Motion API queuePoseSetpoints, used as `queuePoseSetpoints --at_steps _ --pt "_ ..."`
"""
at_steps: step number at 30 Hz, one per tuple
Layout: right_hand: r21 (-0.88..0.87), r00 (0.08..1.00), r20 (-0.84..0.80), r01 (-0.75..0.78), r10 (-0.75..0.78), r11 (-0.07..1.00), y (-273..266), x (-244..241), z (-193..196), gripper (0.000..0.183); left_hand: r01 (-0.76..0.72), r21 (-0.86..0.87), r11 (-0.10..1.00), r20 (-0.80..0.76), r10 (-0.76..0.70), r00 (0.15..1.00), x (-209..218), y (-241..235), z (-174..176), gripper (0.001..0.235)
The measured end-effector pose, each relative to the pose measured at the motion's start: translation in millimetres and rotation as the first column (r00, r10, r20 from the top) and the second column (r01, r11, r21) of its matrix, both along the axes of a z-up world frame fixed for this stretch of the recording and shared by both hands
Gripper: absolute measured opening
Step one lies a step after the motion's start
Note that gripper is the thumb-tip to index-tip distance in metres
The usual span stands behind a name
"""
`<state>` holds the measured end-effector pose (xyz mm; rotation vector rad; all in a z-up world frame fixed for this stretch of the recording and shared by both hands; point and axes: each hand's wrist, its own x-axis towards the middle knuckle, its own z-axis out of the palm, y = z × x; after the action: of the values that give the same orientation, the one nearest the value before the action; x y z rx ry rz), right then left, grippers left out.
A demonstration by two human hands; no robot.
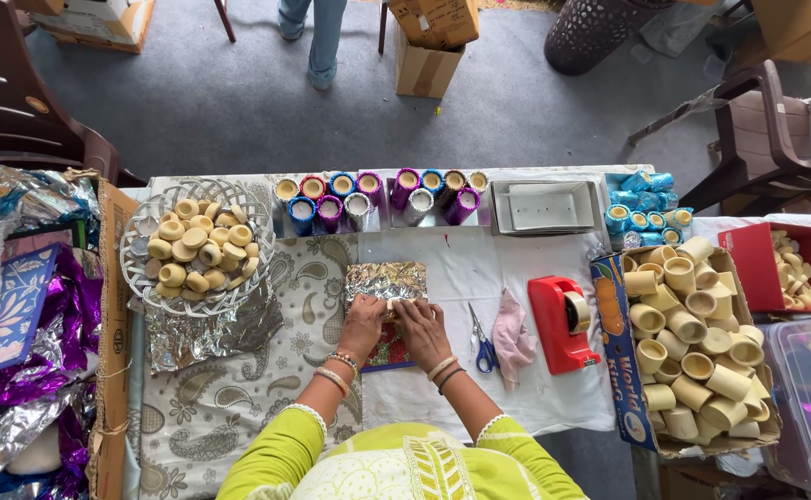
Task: The person wraps small beige cylindrical objects with shiny metallic foil. They pick up a cylinder, place it on a sheet of foil, roll the foil around it, and secure it with tape. The finished wrapped cylinders are placed in a row on the table.
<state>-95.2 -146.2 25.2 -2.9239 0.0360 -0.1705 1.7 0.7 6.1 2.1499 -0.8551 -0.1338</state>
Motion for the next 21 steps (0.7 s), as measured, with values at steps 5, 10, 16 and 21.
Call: queuePoseSetpoints --at_steps 5,10,16,21 --pt "0.044 0.989 -0.126 0.081 -0.075 0.996 -13.3 14.8 10.0 0.041 0.003 0.052 0.999 0.010 -0.004 1.000 -2.2 2.6 4.8 0.009" --pt "0.072 0.999 0.044 -0.013 0.009 0.997 -19.0 11.9 -2.2 0.044 0.011 0.040 0.999 -0.033 -0.010 0.999 0.1 2.6 7.7 0.008" --pt "0.109 0.982 0.115 -0.161 0.148 0.981 -7.9 3.8 -7.7 0.053 0.029 -0.004 1.000 -0.038 -0.029 0.999 9.0 2.2 -2.5 0.007" --pt "0.159 0.993 0.055 -0.108 0.100 0.981 -6.4 12.9 6.3 0.056 -0.014 -0.037 0.999 -0.131 0.009 0.991 43.1 -5.0 -18.9 0.009"
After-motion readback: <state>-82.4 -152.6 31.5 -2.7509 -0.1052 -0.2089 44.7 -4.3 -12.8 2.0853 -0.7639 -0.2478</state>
